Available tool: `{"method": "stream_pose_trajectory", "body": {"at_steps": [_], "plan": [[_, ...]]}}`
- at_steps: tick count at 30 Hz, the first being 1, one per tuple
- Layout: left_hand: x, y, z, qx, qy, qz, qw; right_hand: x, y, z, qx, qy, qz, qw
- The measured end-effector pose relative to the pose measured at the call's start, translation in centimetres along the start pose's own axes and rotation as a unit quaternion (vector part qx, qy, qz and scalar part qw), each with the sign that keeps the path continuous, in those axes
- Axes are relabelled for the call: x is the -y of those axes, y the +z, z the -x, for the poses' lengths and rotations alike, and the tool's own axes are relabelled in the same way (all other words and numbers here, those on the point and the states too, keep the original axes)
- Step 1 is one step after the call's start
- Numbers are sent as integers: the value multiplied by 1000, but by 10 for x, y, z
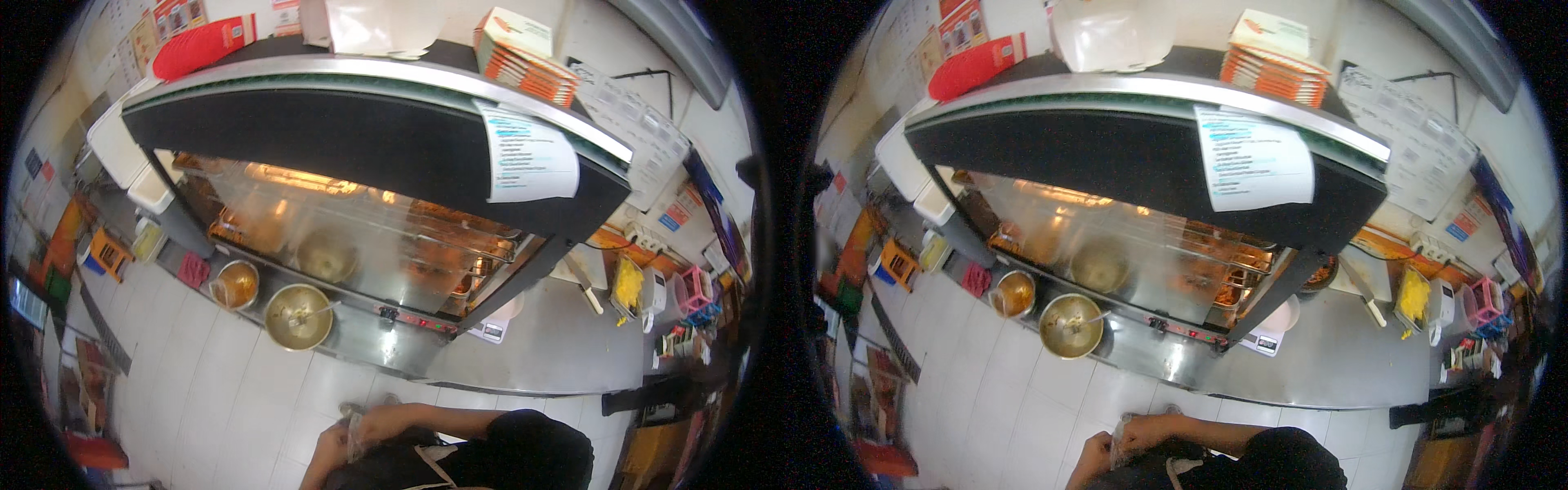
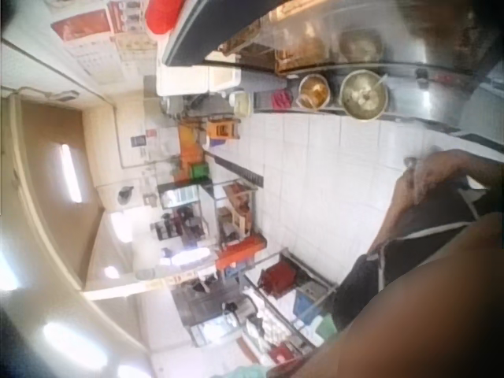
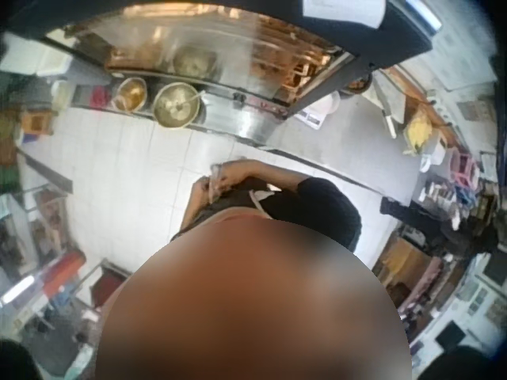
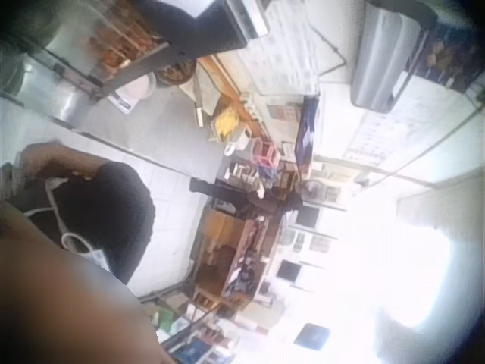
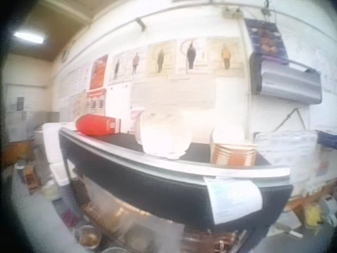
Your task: The person assembles a food order by placing cooked meat and yellow rice into a paper bag, then adds a steamed bun and a canned drink. They retrieve the bun from a tray and the drink from a freezer, then place the completed order on the counter.
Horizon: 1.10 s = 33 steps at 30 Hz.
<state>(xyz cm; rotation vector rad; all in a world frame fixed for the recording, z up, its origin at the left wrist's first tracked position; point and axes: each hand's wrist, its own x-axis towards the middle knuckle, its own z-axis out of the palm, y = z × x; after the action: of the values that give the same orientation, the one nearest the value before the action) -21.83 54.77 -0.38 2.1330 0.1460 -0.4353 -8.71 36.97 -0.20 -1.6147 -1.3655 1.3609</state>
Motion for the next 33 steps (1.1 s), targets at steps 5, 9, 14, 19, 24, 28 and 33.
{"method": "stream_pose_trajectory", "body": {"at_steps": [5,9,14,19,24,28,33], "plan": [[9,3,16,-88,-45,1,995,9,18,-11,-176,49,163,970],[21,-7,17,-115,-27,10,993,24,26,-43,-151,133,163,966],[81,-38,28,-149,-40,53,987,42,36,-109,-169,69,120,976],[154,-91,67,-191,-107,166,962,74,14,-198,55,-17,158,986],[199,-161,121,-221,-99,142,960,145,31,-307,78,115,224,965],[246,-208,167,-299,-93,184,932,175,51,-396,4,31,352,936],[315,-271,205,-344,-81,91,931,197,77,-529,99,78,433,892]]}}
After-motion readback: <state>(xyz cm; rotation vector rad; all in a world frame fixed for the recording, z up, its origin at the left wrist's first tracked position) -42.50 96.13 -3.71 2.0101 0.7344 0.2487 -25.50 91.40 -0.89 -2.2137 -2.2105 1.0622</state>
